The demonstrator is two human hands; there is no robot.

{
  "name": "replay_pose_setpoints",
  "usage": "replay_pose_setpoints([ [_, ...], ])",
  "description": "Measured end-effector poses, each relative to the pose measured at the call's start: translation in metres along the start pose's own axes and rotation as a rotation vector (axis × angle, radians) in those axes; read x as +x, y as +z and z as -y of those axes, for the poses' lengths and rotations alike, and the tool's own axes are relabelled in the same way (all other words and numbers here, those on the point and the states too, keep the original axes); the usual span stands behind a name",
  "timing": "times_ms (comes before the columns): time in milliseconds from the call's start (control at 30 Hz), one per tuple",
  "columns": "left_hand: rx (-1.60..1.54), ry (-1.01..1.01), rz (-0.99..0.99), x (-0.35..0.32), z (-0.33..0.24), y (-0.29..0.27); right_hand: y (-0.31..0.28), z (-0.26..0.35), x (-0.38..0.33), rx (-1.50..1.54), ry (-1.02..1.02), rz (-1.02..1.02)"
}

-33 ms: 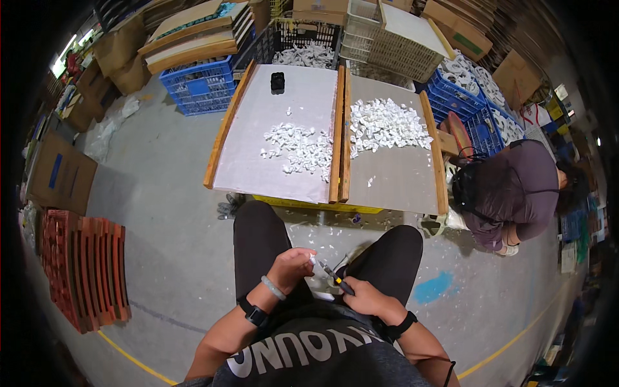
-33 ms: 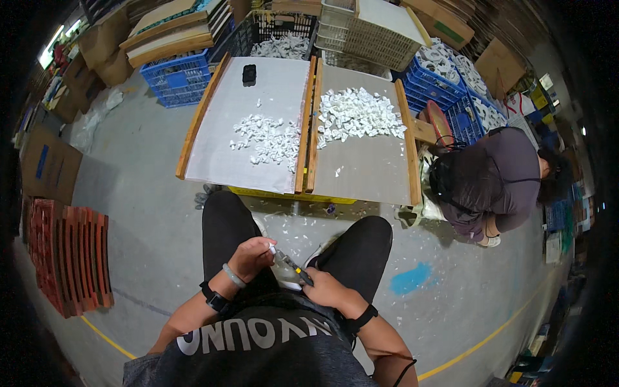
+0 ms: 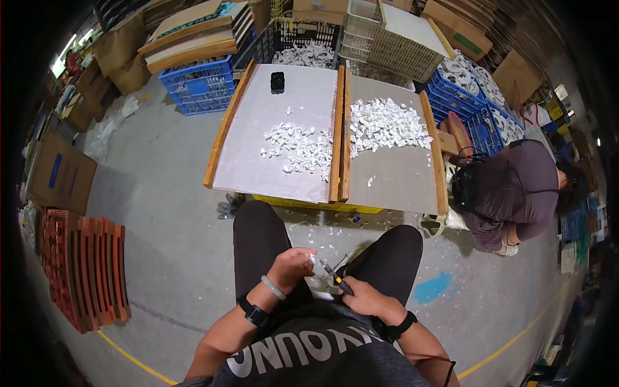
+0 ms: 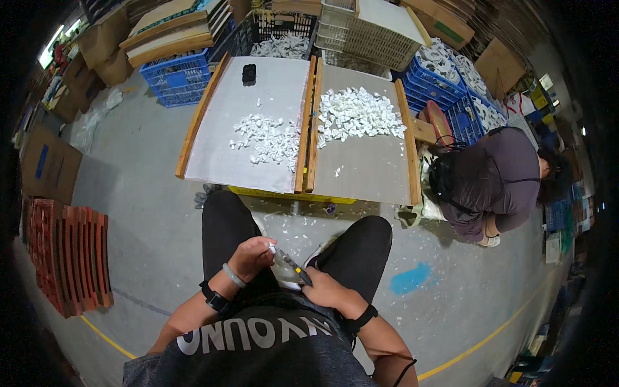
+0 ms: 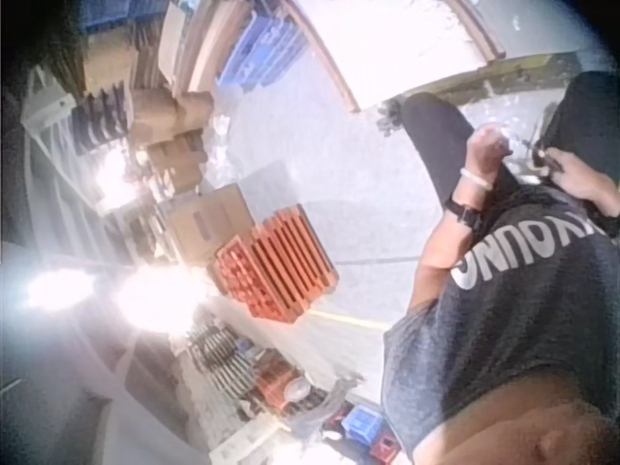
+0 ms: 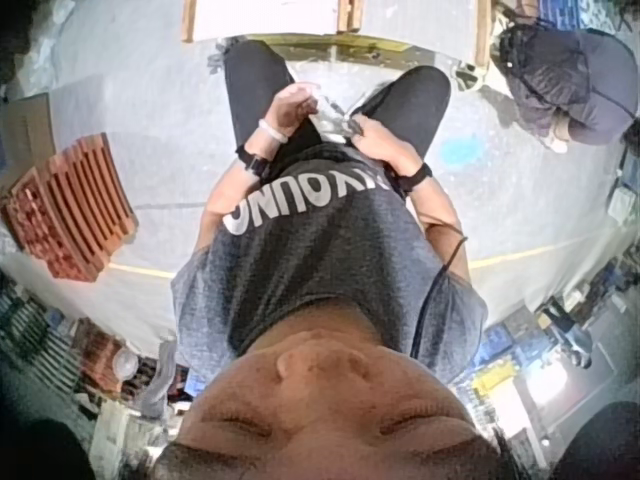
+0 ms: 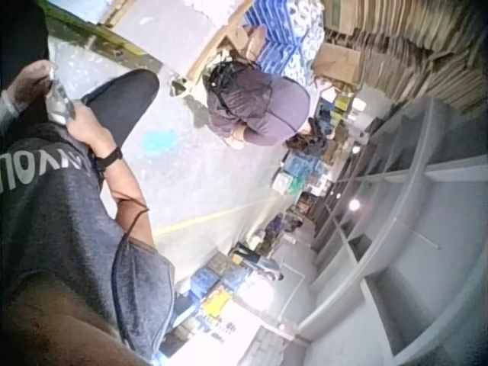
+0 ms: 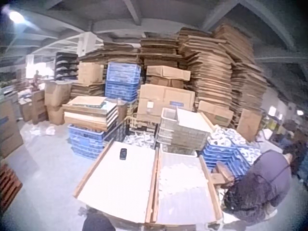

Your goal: Using pliers to trim or cut small white plastic components in a manufacturing facility.

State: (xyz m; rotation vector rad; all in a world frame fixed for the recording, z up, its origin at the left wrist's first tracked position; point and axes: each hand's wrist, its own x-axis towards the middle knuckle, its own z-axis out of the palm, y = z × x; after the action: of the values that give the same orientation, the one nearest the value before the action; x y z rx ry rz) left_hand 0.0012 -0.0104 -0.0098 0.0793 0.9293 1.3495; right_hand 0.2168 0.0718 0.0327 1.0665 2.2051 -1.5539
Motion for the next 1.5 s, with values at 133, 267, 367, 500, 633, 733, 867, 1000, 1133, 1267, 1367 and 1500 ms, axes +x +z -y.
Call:
replay_pose_setpoints([
  [133,-0.018,-0.019,-0.014,0.001,0.002,0.001,-0.009,0.019,-0.002,-0.074,-0.020,0.080],
  [267,-0.021,-0.007,-0.031,0.003,0.003,0.000,-0.009,0.022,-0.002,-0.040,0.006,0.095],
  [367,-0.003,-0.012,-0.039,0.003,0.003,0.003,-0.005,0.013,0.000,-0.035,-0.013,0.093],
  [500,-0.011,-0.022,-0.063,0.000,-0.002,0.008,-0.004,0.008,0.001,0.016,-0.028,0.105],
  [633,-0.002,-0.020,-0.039,-0.001,-0.002,0.005,-0.002,0.008,0.000,-0.030,-0.087,0.062],
  [733,-0.002,-0.014,-0.004,0.001,0.000,0.000,-0.003,0.011,0.002,-0.034,-0.075,0.059],
  [867,0.028,-0.017,0.032,0.003,0.002,-0.002,-0.002,0.010,0.003,-0.052,-0.058,0.025],
  [1000,0.018,-0.005,0.023,0.001,0.000,0.001,-0.002,0.015,0.003,-0.087,-0.031,-0.013],
  [1133,0.032,-0.005,-0.018,-0.001,0.002,0.002,-0.005,0.025,-0.001,-0.161,-0.025,-0.032],
  [1267,0.010,-0.015,-0.047,-0.002,-0.003,0.007,-0.011,0.026,-0.005,-0.093,-0.004,-0.023],
  [1367,-0.021,-0.024,-0.014,0.000,-0.001,0.001,-0.014,0.030,-0.007,-0.056,0.029,0.007],
  [1500,-0.031,-0.034,-0.022,0.001,0.002,0.000,-0.007,0.017,-0.002,-0.034,-0.061,0.022],
])
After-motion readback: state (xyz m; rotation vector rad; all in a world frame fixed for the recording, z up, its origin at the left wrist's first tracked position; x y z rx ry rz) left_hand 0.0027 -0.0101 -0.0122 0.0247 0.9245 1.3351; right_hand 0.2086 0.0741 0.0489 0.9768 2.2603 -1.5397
